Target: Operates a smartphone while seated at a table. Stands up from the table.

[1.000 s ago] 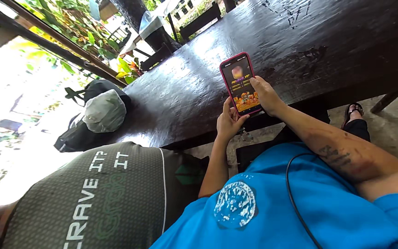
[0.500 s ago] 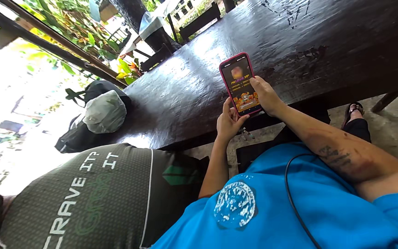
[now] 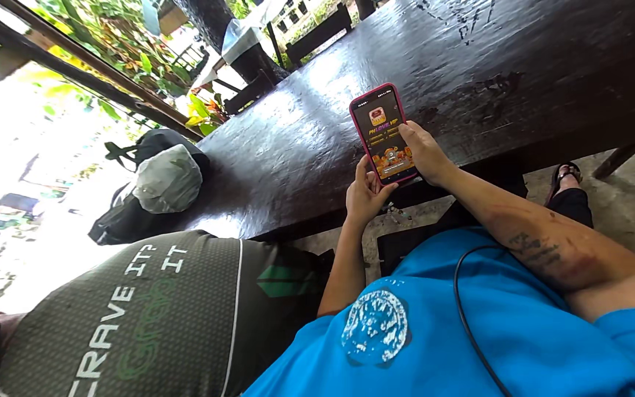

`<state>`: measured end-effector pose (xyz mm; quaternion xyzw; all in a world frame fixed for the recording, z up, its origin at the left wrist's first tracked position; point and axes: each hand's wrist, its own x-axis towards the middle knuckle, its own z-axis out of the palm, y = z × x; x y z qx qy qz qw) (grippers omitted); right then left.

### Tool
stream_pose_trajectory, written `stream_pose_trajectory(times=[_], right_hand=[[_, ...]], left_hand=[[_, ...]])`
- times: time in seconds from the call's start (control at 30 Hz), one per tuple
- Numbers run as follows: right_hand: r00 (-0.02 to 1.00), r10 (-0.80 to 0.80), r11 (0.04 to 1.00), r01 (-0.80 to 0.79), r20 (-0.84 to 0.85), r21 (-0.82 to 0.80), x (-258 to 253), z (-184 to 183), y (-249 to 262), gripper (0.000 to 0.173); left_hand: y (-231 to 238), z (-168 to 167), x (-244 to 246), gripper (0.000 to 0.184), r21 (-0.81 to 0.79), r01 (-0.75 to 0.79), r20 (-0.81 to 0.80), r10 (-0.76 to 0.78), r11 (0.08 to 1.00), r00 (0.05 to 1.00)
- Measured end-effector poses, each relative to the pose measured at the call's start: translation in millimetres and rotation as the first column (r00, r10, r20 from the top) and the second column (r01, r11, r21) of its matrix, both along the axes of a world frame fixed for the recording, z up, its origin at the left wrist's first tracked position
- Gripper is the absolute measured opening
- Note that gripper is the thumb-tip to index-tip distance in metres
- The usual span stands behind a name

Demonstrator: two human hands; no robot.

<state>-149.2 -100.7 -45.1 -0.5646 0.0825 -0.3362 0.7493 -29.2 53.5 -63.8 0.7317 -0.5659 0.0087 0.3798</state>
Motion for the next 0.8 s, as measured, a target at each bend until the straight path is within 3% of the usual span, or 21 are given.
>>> stream_pose_trajectory(times=[0.8], right_hand=[[1.0, 0.0, 0.999, 0.0, 0.002, -0.033, 0.7, -2.2, -1.9, 0.044]], left_hand=[[-3.3, -4.0, 3.1, 0.087, -0.05, 0.024, 0.009, -0.023, 0.998, 1.0]])
